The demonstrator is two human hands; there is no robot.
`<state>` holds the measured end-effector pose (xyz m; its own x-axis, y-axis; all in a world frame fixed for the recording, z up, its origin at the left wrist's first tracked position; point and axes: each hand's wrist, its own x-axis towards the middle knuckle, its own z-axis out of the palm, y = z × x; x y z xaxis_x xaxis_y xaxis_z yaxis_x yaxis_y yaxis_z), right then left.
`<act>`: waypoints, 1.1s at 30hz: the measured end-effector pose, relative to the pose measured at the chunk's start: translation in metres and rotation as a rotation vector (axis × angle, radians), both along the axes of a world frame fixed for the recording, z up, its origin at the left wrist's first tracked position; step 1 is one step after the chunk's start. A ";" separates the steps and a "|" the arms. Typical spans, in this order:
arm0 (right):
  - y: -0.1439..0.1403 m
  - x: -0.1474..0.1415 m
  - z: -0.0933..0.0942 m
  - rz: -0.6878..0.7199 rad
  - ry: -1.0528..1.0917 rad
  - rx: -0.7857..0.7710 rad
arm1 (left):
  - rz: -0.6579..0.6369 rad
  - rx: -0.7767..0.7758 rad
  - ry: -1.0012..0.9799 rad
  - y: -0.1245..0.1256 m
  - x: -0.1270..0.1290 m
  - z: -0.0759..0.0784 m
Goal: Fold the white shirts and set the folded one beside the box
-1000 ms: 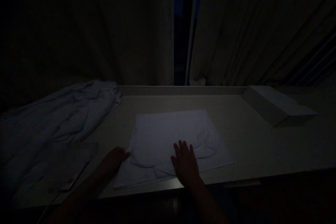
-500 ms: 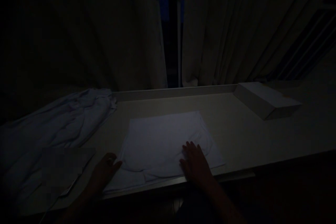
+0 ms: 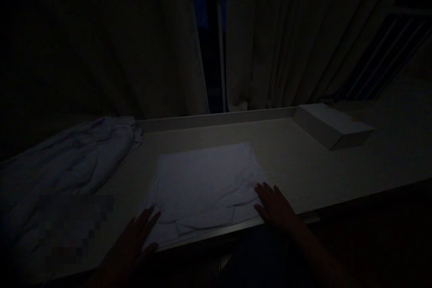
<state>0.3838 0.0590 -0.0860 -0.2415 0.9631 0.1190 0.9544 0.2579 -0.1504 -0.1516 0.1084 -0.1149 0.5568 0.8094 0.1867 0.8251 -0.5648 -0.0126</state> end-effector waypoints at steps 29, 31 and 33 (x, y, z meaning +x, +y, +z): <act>0.036 0.018 0.002 0.068 -0.020 -0.010 | -0.078 0.011 0.093 -0.014 -0.007 0.010; 0.009 0.029 -0.002 0.163 -0.059 -0.055 | -0.096 -0.003 0.114 -0.017 -0.009 0.014; -0.009 0.041 -0.003 0.216 -0.076 -0.088 | -0.111 -0.018 0.138 -0.019 -0.012 0.020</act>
